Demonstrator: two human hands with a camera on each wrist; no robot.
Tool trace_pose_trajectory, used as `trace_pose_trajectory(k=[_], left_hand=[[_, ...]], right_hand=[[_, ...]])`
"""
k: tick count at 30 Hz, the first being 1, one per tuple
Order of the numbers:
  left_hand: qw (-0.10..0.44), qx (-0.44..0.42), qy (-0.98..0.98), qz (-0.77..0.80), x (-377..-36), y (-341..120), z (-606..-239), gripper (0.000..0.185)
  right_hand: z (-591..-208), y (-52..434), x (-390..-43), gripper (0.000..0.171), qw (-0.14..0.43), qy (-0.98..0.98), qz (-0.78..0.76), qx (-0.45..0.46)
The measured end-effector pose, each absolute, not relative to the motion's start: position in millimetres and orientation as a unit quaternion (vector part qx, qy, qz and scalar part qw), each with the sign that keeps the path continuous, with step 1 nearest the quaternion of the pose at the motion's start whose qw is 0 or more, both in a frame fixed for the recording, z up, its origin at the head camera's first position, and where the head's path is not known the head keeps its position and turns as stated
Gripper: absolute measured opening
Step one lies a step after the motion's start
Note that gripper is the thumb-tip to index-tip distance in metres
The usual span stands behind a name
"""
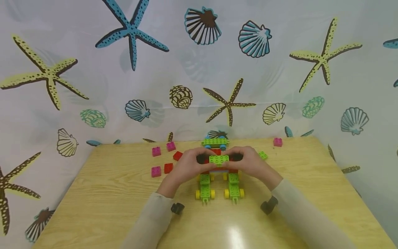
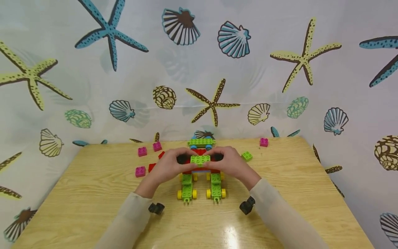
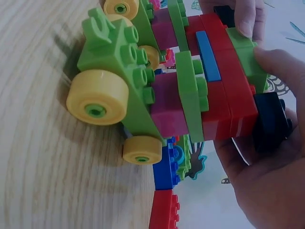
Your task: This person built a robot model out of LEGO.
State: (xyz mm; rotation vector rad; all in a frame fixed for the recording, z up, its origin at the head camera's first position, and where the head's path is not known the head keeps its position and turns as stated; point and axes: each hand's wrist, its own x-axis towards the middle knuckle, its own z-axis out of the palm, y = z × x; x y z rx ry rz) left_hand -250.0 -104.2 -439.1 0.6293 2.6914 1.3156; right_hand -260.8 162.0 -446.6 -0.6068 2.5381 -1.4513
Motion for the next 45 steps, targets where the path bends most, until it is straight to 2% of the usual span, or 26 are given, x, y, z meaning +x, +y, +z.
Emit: trace_pose_trajectory(k=[6,32,38,45], left_hand=[[0.047,0.187,0.885,0.424,-251,-110,-445,0.041],[0.047,0.173,0.891,0.418,-252,-114,-450,0.043],[0.079,0.144,0.880,0.445,-251,-127,-456,0.039],[0.084,0.138,0.875,0.456,-251,-145,-461,0.039]], right_hand=[[-454,170,-261,0.047,0.092,0.848,-0.487,-0.189],[-455,173,-260,0.045,0.083,0.851,-0.483,-0.189],[-448,193,-261,0.047,0.098,0.807,-0.545,-0.206],[-440,220,-272,0.046,0.072,0.801,-0.568,-0.173]])
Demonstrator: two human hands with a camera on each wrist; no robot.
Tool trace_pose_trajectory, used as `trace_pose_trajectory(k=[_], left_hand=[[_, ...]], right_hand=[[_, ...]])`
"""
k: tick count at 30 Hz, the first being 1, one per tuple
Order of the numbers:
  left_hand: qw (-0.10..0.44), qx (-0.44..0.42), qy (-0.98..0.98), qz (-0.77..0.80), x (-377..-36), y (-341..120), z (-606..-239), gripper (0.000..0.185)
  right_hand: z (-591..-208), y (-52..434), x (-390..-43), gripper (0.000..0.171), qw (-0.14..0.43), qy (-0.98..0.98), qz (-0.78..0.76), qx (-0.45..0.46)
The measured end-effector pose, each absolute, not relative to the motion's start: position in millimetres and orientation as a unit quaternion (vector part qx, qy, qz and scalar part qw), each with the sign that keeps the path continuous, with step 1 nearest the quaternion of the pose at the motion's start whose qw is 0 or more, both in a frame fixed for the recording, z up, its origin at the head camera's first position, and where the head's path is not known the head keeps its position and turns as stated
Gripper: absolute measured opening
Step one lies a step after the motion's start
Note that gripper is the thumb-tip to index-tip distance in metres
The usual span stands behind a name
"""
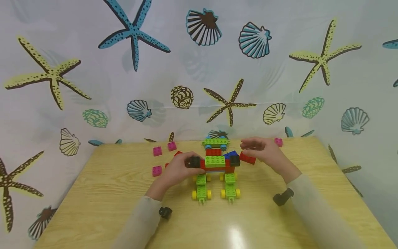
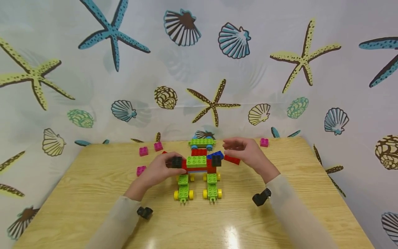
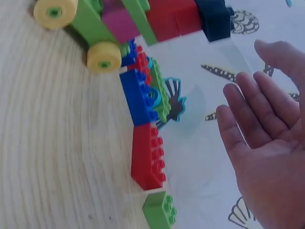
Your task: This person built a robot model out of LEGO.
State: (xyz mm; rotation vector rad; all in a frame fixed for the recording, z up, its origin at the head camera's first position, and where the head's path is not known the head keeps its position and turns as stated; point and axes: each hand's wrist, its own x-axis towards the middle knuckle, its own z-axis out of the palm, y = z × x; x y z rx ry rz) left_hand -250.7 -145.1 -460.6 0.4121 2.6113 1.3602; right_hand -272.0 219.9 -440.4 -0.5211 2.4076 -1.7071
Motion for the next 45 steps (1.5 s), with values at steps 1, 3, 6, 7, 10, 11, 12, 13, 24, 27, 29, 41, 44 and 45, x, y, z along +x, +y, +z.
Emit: trace_pose_trajectory(k=[1,3,6,7,10,11,12,13,24,27,29,41,44,45], left_hand=[[0.085,0.137,0.874,0.458,-251,-148,-461,0.039],[0.087,0.133,0.873,0.461,-251,-153,-462,0.041],[0.090,0.127,0.871,0.465,-250,-163,-463,0.043],[0.090,0.128,0.871,0.466,-251,-166,-463,0.043],[0.091,0.131,0.867,0.472,-251,-178,-463,0.044],[0.092,0.133,0.867,0.471,-252,-182,-462,0.044],[0.092,0.134,0.869,0.468,-252,-186,-462,0.045],[0.092,0.133,0.870,0.466,-252,-190,-461,0.046],[0.081,0.128,0.875,0.459,-258,-230,-459,0.058],[0.086,0.125,0.871,0.468,-258,-232,-461,0.058],[0.087,0.125,0.870,0.469,-258,-232,-462,0.058],[0.087,0.127,0.863,0.481,-260,-228,-465,0.058],[0.087,0.127,0.865,0.478,-260,-227,-465,0.058],[0.086,0.128,0.865,0.477,-260,-227,-465,0.057]], right_hand=[[-441,222,-274,0.046,0.071,0.808,-0.562,-0.165],[-442,225,-278,0.049,0.071,0.817,-0.552,-0.152],[-446,227,-284,0.052,0.071,0.828,-0.540,-0.133],[-447,228,-286,0.052,0.071,0.831,-0.536,-0.131],[-452,227,-293,0.052,0.070,0.841,-0.521,-0.132],[-455,226,-296,0.051,0.070,0.842,-0.517,-0.134],[-457,225,-299,0.051,0.072,0.845,-0.512,-0.138],[-460,224,-302,0.050,0.075,0.848,-0.504,-0.144],[-473,204,-323,0.049,0.121,0.863,-0.452,-0.188],[-474,200,-326,0.049,0.135,0.863,-0.448,-0.191],[-475,198,-329,0.049,0.139,0.867,-0.438,-0.193],[-486,199,-338,0.048,0.134,0.896,-0.383,-0.179],[-484,199,-339,0.046,0.135,0.899,-0.378,-0.176],[-484,199,-339,0.046,0.136,0.899,-0.377,-0.175]])
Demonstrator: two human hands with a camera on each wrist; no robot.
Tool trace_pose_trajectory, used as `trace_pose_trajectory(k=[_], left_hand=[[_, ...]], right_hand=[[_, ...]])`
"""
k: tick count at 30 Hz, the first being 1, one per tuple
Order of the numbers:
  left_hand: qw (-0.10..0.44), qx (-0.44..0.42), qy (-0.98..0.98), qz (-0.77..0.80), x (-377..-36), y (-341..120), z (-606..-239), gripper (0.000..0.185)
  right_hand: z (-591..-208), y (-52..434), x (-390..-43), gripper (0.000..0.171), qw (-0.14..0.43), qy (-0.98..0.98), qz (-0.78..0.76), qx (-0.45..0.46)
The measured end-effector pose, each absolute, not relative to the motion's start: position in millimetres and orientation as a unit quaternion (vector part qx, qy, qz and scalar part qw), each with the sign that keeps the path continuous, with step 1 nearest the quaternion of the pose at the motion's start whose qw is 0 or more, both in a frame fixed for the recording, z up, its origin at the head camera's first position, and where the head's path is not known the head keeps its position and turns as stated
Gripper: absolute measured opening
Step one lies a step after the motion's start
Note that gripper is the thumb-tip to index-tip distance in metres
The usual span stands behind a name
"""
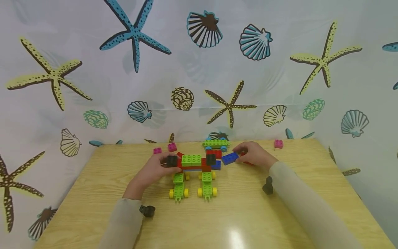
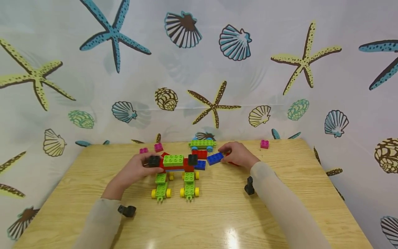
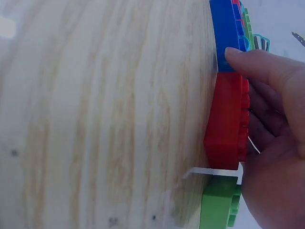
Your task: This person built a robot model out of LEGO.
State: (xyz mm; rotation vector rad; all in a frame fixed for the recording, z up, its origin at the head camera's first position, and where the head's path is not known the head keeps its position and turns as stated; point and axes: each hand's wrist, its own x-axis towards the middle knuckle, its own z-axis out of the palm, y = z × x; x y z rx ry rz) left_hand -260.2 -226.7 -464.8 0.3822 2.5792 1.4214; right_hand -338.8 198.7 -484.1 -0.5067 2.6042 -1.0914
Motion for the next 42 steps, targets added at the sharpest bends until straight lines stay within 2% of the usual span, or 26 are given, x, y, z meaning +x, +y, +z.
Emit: trace_pose_trajectory(k=[20,42], left_hand=[[0.088,0.127,0.866,0.475,-261,-227,-467,0.057],[0.094,0.124,0.870,0.467,-262,-228,-464,0.056]], right_hand=[[-478,200,-338,0.042,0.126,0.903,-0.376,-0.168],[-397,168,-306,0.046,0.088,0.874,-0.435,-0.196]])
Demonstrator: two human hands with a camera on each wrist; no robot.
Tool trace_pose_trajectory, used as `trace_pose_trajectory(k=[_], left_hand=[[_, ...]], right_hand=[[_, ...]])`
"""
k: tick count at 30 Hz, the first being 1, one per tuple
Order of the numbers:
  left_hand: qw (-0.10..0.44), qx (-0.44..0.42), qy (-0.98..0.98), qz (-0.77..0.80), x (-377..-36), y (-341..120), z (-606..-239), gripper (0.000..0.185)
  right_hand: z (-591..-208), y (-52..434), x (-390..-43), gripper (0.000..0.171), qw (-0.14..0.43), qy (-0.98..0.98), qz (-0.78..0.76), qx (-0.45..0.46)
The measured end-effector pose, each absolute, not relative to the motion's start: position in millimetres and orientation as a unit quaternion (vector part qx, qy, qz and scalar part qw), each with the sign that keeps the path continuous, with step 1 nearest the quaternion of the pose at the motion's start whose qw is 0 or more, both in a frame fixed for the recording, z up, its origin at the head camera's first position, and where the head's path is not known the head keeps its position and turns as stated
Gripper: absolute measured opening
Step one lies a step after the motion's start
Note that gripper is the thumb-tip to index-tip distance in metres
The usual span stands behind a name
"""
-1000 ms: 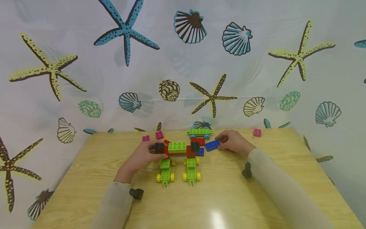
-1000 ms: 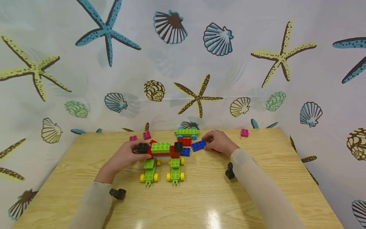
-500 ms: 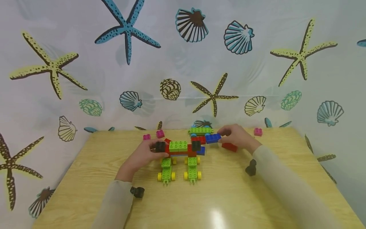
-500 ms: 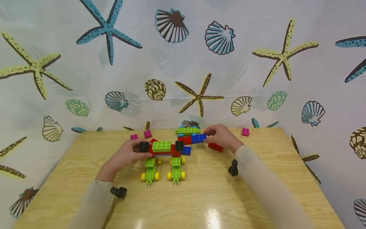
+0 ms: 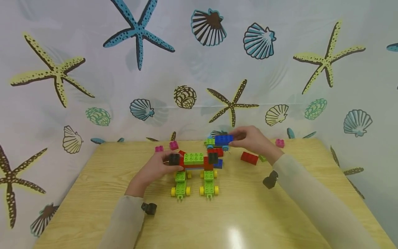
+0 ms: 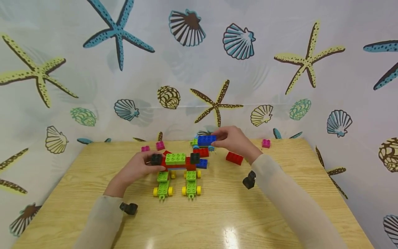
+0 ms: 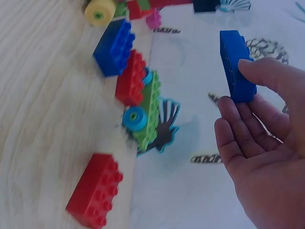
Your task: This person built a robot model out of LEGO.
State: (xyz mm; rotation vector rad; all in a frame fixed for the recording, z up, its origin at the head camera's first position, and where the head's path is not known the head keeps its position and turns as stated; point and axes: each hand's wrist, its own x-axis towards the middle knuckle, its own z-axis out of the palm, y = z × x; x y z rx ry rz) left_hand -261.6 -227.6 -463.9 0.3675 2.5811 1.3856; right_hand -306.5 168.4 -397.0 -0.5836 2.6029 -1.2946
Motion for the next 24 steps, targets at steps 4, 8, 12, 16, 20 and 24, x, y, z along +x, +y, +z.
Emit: trace_pose_trajectory(k=[4,8,12,16,20,24], left_hand=[[0.089,0.127,0.870,0.468,-261,-228,-465,0.056],[0.086,0.131,0.871,0.466,-261,-228,-466,0.056],[0.090,0.130,0.869,0.469,-261,-229,-466,0.056],[0.093,0.129,0.867,0.472,-261,-229,-466,0.056],[0.093,0.134,0.864,0.476,-262,-229,-466,0.054],[0.095,0.135,0.861,0.481,-262,-229,-465,0.053]], right_hand=[[-386,151,-299,0.045,0.088,0.868,-0.441,-0.208],[-381,134,-292,0.045,0.082,0.868,-0.437,-0.223],[-382,117,-287,0.043,0.082,0.863,-0.441,-0.233],[-390,102,-282,0.041,0.087,0.855,-0.449,-0.244],[-397,90,-278,0.040,0.095,0.849,-0.453,-0.256],[-400,82,-275,0.039,0.098,0.847,-0.454,-0.259]])
